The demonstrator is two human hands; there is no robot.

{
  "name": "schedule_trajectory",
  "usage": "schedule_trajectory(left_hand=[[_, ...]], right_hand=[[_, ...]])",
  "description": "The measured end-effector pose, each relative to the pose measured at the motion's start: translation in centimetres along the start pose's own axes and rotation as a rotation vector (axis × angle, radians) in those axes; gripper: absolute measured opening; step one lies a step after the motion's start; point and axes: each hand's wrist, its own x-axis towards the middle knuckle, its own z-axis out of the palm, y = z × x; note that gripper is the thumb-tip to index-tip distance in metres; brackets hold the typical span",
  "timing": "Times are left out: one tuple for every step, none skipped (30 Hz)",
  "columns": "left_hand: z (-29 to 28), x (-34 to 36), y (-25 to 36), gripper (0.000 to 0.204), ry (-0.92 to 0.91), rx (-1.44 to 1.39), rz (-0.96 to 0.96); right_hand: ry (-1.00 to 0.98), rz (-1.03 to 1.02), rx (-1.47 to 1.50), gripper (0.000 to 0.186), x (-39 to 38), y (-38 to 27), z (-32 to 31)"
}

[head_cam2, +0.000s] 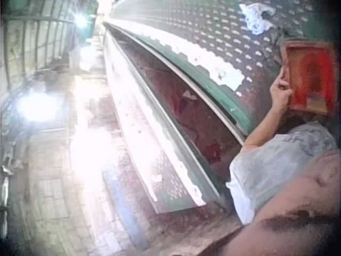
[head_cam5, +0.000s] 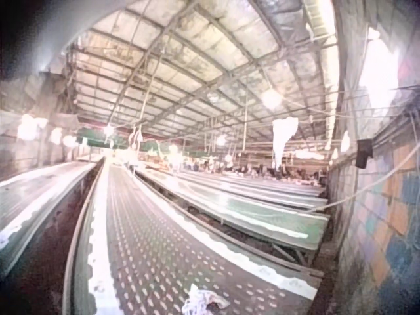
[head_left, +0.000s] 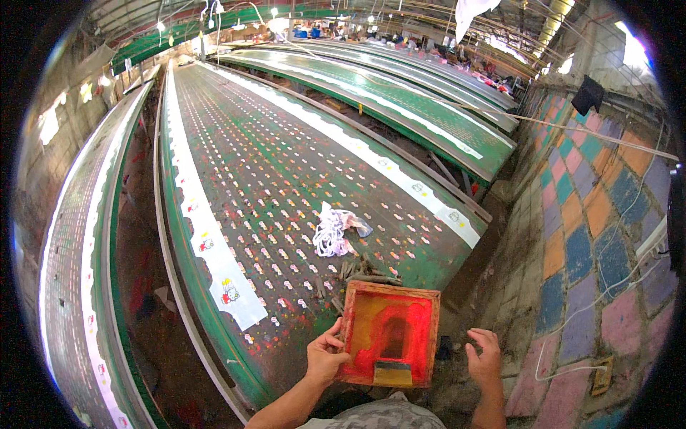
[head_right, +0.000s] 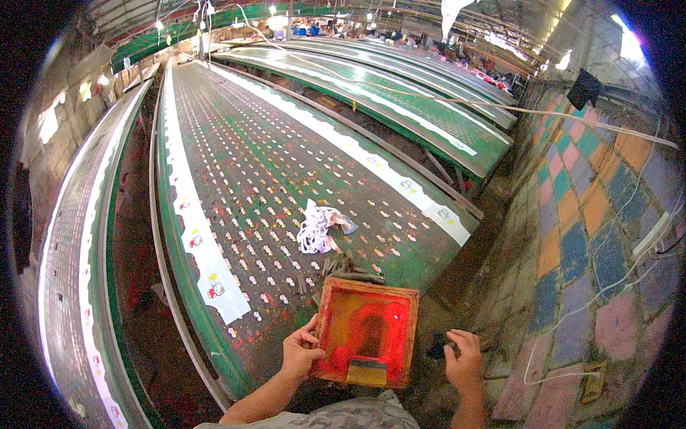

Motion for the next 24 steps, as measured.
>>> schedule_trajectory(left_hand=[[-0.1,0.1,0.1,0.041,0.002,0.005,0.008],[-0.4,0.1,0.0,0.041,0.019,0.017,0.017],[-0.4,0.2,0.2,0.041,0.035,0.023,0.031],[-0.2,0.5,0.2,0.041,0.054,0.03,0.046],[0.3,0.6,0.2,0.041,0.08,-0.011,0.053],[0.5,0.7,-0.1,0.042,0.084,-0.018,0.081],[0.5,0.7,-0.6,0.042,0.089,-0.023,0.109],[0.6,0.7,-1.1,0.043,0.096,-0.028,0.139],[0.8,0.7,-1.5,0.043,0.114,-0.016,0.154],[1.1,0.6,-1.9,0.043,0.132,-0.004,0.168],[1.4,0.4,-2.5,0.044,0.148,0.009,0.181],[1.7,0.1,-2.8,0.044,0.169,0.005,0.179],[1.9,0.0,-3.5,0.044,0.178,-0.013,0.168],[2.1,0.1,-4.4,0.044,0.183,-0.032,0.153],[2.4,0.1,-5.2,0.045,0.2,-0.033,0.153],[3.1,0.2,-5.7,0.045,0.218,0.002,0.151],[4.0,0.4,-6.1,0.045,0.231,0.034,0.146],[5.1,0.6,-6.4,0.045,0.243,0.07,0.138],[6.6,0.9,-6.7,0.045,0.228,0.066,0.158],[8.5,1.3,-7.1,0.044,0.209,0.06,0.177],[10.2,1.6,-7.4,0.044,0.194,0.06,0.194],[11.8,1.9,-7.9,0.044,0.187,0.044,0.208],[13.5,2.3,-8.4,0.044,0.179,0.028,0.222],[14.7,2.2,-8.9,0.044,0.18,0.016,0.239]], right_hand=[[-0.011,-0.077,-0.029,0.038,0.8,0.0,0.2],[-0.019,-0.098,-0.025,0.038,1.4,0.0,0.4],[-0.026,-0.126,-0.024,0.038,2.1,-0.2,0.5],[-0.034,-0.155,-0.022,0.038,2.9,-0.1,0.5],[-0.033,-0.178,-0.011,0.039,3.7,0.7,0.6],[-0.038,-0.193,-0.015,0.038,4.5,1.3,0.6],[-0.044,-0.209,-0.019,0.038,5.3,2.0,0.5],[-0.051,-0.226,-0.021,0.038,6.3,2.6,0.5],[-0.055,-0.243,-0.01,0.038,7.1,3.3,0.6],[-0.058,-0.259,0.001,0.038,8.1,4.1,0.6],[-0.06,-0.273,0.012,0.038,9.0,4.9,0.6],[-0.059,-0.294,0.022,0.038,10.0,5.6,0.7],[-0.055,-0.309,0.013,0.037,11.0,6.1,0.5],[-0.048,-0.322,0.0,0.037,12.0,6.5,0.2],[-0.042,-0.349,0.021,0.037,12.8,7.1,0.0],[-0.035,-0.369,0.047,0.036,14.0,7.5,-0.2],[-0.026,-0.388,0.068,0.036,15.2,8.1,-0.8],[-0.007,-0.4,0.074,0.036,16.2,9.2,-1.4],[0.009,-0.403,0.074,0.036,16.9,10.5,-2.2],[0.028,-0.404,0.07,0.036,17.7,11.9,-3.2],[0.046,-0.41,0.086,0.035,18.7,13.1,-4.3],[0.065,-0.411,0.09,0.034,19.4,14.3,-5.8],[0.114,-0.427,0.075,0.033,20.5,16.0,-6.8],[0.132,-0.411,0.114,0.032,21.6,17.5,-7.6]])
